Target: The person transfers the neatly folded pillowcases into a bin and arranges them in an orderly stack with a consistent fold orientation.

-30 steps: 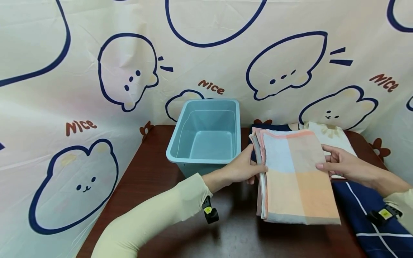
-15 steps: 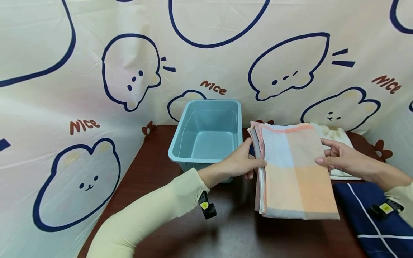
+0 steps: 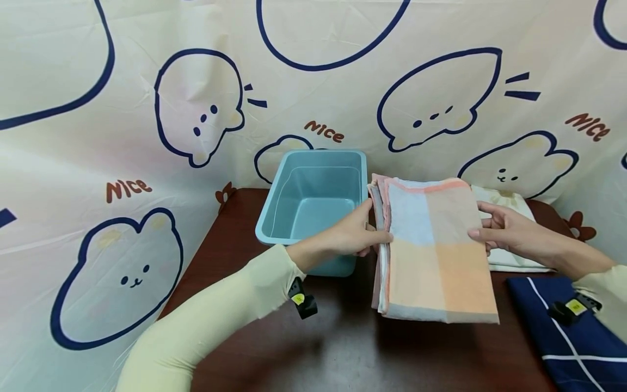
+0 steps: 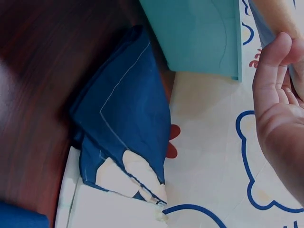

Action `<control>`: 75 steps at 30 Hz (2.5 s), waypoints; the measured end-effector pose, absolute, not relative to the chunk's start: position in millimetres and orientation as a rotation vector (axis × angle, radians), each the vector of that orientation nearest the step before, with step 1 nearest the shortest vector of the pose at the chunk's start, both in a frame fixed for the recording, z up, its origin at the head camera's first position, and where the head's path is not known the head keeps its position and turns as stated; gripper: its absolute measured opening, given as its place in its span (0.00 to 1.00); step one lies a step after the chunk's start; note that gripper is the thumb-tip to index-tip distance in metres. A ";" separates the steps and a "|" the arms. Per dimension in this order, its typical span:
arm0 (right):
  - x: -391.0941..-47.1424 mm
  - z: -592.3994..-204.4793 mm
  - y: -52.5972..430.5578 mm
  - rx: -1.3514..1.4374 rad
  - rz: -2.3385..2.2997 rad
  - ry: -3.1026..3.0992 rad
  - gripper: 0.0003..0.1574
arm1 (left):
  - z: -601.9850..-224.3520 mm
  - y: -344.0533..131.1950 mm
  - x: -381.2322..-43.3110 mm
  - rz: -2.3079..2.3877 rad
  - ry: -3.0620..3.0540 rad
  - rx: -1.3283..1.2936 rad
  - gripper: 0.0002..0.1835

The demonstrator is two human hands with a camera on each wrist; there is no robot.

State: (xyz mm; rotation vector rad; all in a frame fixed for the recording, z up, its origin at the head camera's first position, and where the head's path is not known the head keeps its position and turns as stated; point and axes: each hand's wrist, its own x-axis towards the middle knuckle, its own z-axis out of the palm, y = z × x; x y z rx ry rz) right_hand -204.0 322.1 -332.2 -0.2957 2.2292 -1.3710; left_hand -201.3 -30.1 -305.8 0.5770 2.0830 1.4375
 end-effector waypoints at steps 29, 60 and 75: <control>-214.3 -317.7 275.0 -0.375 -1.506 2.231 0.50 | -282.9 -73.1 -217.6 1.408 2.191 0.606 0.37; -232.5 -306.2 236.5 -0.350 -1.584 2.168 0.57 | -266.6 -111.9 -237.1 1.310 2.255 0.649 0.34; -246.1 -306.6 222.1 -0.384 -1.601 2.103 0.53 | -264.2 -125.7 -251.1 1.234 2.313 0.618 0.34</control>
